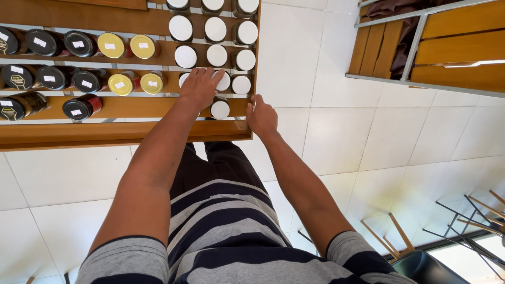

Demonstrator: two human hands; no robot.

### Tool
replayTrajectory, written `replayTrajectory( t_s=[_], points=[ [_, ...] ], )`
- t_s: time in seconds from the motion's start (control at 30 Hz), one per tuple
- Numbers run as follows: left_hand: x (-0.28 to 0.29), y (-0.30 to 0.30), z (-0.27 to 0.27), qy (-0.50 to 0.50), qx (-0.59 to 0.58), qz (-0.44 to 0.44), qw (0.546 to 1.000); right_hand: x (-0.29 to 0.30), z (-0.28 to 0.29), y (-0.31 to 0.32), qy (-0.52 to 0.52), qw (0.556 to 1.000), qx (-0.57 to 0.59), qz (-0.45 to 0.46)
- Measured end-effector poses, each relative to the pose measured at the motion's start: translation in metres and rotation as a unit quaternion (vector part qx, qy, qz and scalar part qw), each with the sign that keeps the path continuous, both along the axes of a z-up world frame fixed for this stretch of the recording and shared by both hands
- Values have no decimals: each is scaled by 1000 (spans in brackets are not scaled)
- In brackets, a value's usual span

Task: Pick up jars from a display shelf and wipe them with a cloth to clean them.

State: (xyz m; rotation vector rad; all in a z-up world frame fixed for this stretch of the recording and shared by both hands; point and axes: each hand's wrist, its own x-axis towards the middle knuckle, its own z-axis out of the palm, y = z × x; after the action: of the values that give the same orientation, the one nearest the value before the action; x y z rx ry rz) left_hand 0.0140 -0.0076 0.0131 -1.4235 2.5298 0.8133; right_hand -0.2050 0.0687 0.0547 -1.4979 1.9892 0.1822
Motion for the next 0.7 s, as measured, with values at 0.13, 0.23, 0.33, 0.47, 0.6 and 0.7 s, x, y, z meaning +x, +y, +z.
replayTrajectory(
  t_s=[0.13,0.23,0.33,0.47,0.6,0.7],
  points=[
    [-5,0,5,-3,4,1,1000,10,4,-28,23,998,-18,59],
    [-8,1,5,-10,2,21,1000,24,22,-51,38,997,40,61],
    [-9,5,2,-4,-8,34,999,28,21,-58,47,993,72,84],
    [-8,4,-3,-7,-11,26,1000,22,-6,-55,59,987,20,146],
    [-9,3,-7,5,-40,27,999,21,-6,-58,66,983,17,169],
    [-8,3,-3,-3,-20,25,999,18,-12,-57,68,978,-22,194]
  ],
)
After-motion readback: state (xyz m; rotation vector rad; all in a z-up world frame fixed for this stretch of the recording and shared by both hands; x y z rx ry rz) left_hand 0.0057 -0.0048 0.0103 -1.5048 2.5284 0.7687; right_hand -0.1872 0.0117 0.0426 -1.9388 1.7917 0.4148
